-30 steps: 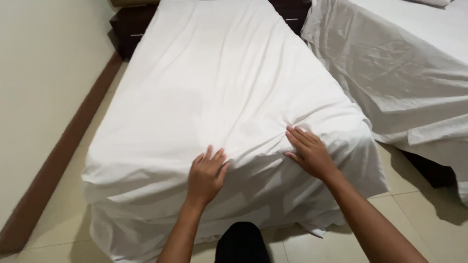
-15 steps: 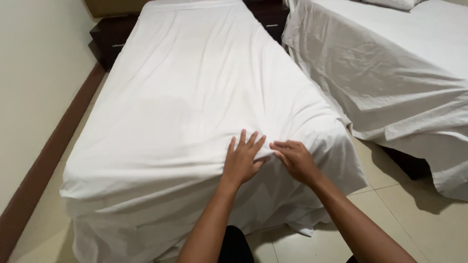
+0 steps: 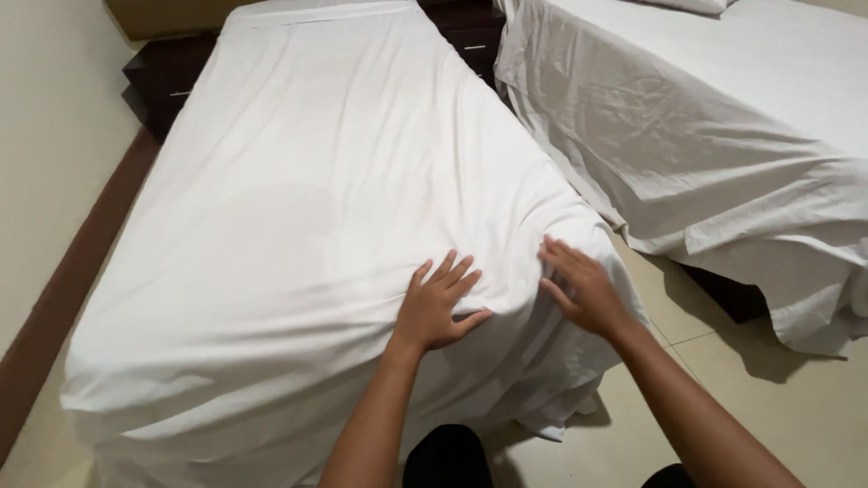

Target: The person smooths a white fitted sheet on a single bed by hand, starting at the foot and moving toward the headboard. They tuck the sheet under the mattress and adjust the fabric to remove wrinkles, working around the sides and corners of the bed.

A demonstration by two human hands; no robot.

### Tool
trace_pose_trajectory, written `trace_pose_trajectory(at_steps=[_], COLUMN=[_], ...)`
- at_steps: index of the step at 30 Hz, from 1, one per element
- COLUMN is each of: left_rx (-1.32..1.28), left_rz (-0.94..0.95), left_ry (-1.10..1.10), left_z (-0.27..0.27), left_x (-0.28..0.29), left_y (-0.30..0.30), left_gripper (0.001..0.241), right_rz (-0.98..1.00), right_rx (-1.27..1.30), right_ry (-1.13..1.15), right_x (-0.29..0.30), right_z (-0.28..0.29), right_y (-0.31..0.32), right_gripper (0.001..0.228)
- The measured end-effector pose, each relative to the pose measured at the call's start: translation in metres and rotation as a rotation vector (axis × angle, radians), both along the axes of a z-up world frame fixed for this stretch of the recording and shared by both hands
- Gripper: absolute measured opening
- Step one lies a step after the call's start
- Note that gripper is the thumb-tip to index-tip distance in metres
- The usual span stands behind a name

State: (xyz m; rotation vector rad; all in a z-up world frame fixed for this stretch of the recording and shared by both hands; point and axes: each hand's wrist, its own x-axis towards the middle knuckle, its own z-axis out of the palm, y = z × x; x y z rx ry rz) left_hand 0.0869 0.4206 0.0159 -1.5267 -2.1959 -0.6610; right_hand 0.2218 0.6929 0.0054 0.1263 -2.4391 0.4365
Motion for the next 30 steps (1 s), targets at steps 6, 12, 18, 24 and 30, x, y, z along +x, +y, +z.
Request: trace_pose_trajectory(at_steps=[6,12,18,24,30], left_rx=[0.047,0.049,0.056,0.034,0.024], left_rz=[0.024,0.075,0.087,0.105,0.096], left_ry=[-0.032,0.016,0.034,0.040,0.006], left_z=[-0.005,-0.007,-0.005,-0.009,-0.002], left_x=[0.002,0.006,0.007,0.007,0.011], left_y=[0.002,0.007,0.009,0.007,0.005], left_gripper=[0.060,0.057,0.055,0.056,0.057], right_rz=[-0.124,-0.086,-0.156,-0.072,-0.181], right_rx=[-0.018,-0.068,-0.283,-0.193,-0.199], right_ry=[-0.067,-0.009,-0.137,-0.104,-0.140], right_x=[0.006,0.008,0.009,0.023,0.055], right_z=[0.002,-0.013,0.003,-0.002,0.005], right_y=[0.034,0.044,0.042,0.073,0.056], right_gripper=[0.062,0.040,0.044,0.025,0.027])
